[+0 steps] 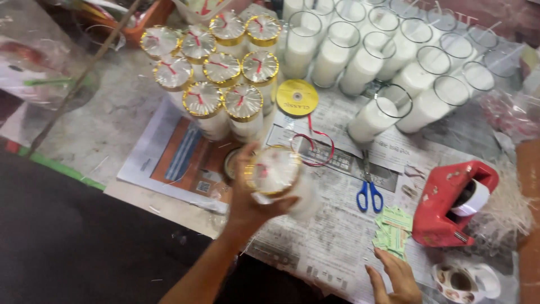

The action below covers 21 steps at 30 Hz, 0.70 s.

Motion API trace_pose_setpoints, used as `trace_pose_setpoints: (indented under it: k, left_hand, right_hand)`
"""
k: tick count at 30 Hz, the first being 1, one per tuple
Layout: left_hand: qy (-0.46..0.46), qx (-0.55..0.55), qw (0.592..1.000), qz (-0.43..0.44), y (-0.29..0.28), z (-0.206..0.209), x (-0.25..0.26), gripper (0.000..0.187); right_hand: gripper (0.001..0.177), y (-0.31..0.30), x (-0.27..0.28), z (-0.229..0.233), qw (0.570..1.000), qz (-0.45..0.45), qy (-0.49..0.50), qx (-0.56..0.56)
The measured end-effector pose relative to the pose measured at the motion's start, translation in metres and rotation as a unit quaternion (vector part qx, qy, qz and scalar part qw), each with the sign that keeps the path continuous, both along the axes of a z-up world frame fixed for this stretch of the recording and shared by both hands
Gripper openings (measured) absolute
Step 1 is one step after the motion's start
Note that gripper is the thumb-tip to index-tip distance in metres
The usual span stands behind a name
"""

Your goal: Applying decorative ribbons and labels to glass candles at a production station.

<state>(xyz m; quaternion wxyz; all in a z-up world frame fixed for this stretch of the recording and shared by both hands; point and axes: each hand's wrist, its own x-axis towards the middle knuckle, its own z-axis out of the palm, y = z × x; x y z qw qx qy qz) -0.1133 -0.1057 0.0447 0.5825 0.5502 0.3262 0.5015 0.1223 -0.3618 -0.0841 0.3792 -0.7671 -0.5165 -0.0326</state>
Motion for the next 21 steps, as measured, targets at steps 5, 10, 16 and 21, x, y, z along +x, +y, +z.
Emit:
trace_pose_setpoints:
  k: [5, 10, 16, 21]
  left_hand:
    - [0.047, 0.013, 0.986, 0.157, 0.038, 0.042, -0.093, 0.095]
    - [0.096, 0.107, 0.938, 0.317, 0.147, 0.002, -0.153, 0.082]
    - [0.126, 0.089, 0.906, 0.395, 0.266, -0.035, -0.173, 0.088]
    - [0.265, 0.088, 0.897, 0.342, 0.298, -0.037, -0.175, 0.079]
  right_hand:
    - [0.033, 0.011, -0.009, 0.021, 0.998, -0.002, 0.024, -0.051]
    - [0.035, 0.014, -0.005, 0.016, 0.994, 0.025, 0.032, -0.102]
    - [0.033, -0.006, 0.013, -0.024, 0.982, -0.01, 0.012, -0.187]
    - [0.03, -0.029, 0.039, -0.102, 0.998, 0.012, -0.031, -0.054]
